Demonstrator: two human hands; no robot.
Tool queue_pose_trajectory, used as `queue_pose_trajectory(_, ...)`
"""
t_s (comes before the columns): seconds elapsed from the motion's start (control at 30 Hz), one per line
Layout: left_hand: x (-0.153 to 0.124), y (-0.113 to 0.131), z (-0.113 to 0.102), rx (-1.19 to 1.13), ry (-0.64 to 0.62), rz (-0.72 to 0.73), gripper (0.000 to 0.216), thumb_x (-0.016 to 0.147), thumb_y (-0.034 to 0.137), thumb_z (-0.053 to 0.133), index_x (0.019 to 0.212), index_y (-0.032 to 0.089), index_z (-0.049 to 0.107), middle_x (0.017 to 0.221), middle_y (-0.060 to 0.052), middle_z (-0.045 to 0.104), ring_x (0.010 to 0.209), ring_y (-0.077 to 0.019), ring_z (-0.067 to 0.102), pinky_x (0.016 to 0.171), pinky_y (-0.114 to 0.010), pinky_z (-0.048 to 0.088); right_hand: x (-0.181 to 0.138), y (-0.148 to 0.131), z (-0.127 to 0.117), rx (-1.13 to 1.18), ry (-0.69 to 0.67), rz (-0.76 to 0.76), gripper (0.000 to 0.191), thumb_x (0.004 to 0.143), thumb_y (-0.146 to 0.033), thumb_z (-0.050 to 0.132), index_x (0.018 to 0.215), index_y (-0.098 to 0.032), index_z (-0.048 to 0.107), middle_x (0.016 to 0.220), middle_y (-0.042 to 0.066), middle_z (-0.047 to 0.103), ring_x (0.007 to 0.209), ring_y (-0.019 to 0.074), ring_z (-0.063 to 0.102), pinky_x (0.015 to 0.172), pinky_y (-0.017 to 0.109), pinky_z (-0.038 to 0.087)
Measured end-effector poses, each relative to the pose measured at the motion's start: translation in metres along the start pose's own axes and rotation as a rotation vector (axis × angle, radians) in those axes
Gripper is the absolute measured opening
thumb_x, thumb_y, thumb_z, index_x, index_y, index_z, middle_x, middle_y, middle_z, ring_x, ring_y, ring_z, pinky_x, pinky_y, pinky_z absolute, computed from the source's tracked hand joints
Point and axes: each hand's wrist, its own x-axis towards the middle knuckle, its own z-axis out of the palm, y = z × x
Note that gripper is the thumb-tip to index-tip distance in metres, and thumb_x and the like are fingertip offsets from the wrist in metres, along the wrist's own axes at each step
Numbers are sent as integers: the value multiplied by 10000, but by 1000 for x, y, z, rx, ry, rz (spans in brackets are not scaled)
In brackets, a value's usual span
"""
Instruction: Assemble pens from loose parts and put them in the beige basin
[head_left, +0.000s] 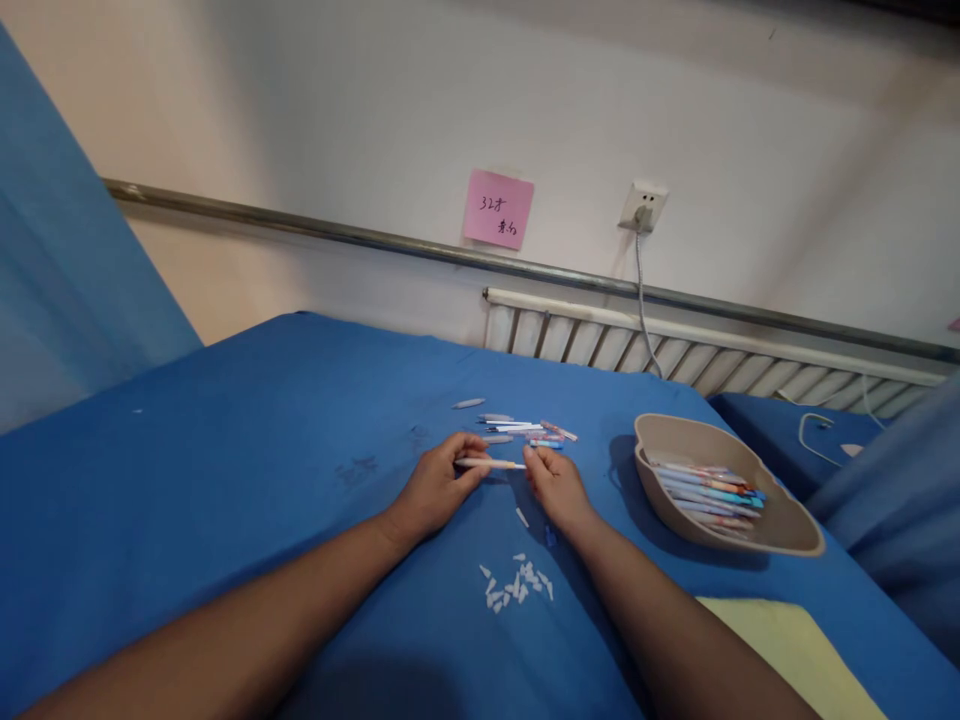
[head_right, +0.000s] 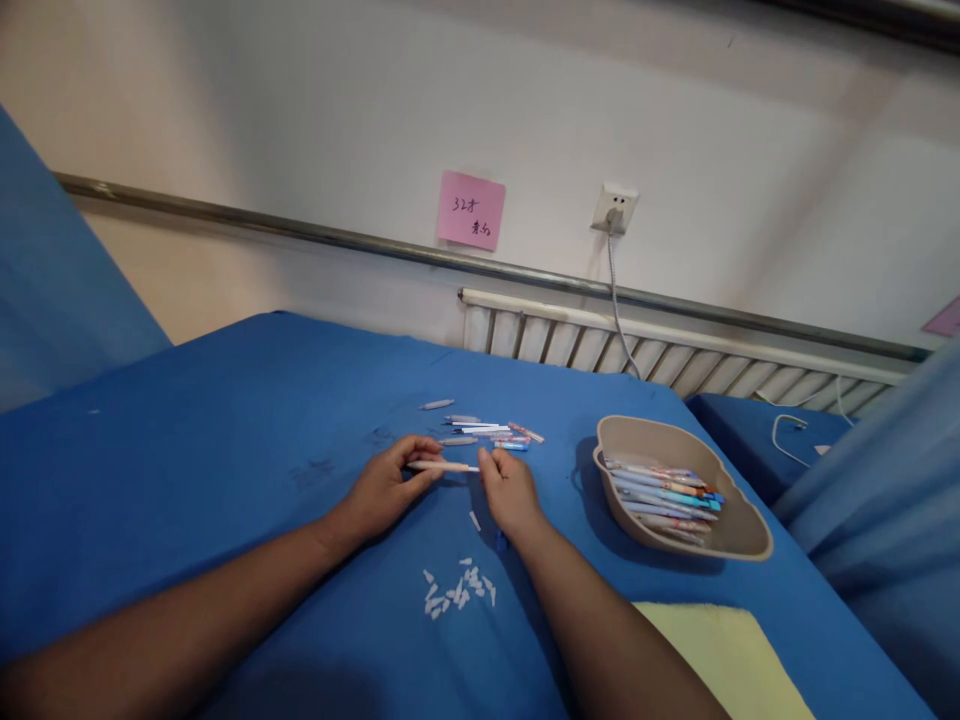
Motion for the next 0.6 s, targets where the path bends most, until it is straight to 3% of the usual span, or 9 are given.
queue_pose_trajectory(0.27, 1, 7, -3, -108, -46, -60, 292, 738, 235, 584, 1021, 179, 537, 852, -22, 702, 802, -180, 656, 781, -317, 491, -2, -4, 2, 176, -108, 81, 495, 747, -670, 446, 569, -208, 416, 450, -59, 376, 387, 84, 321, 376, 227, 239)
queue_pose_trajectory(0.6, 2, 5, -2, -137, -23, -82, 340, 714, 265, 611, 1033, 177, 537, 887, -22, 697, 806, -175, 650, 800, -322, 489, 1, -6, 2, 235, -46, 115, 469, 708, -643, 508, 559, -207, 421, 436, -64, 383, 369, 77, 316, 366, 227, 223)
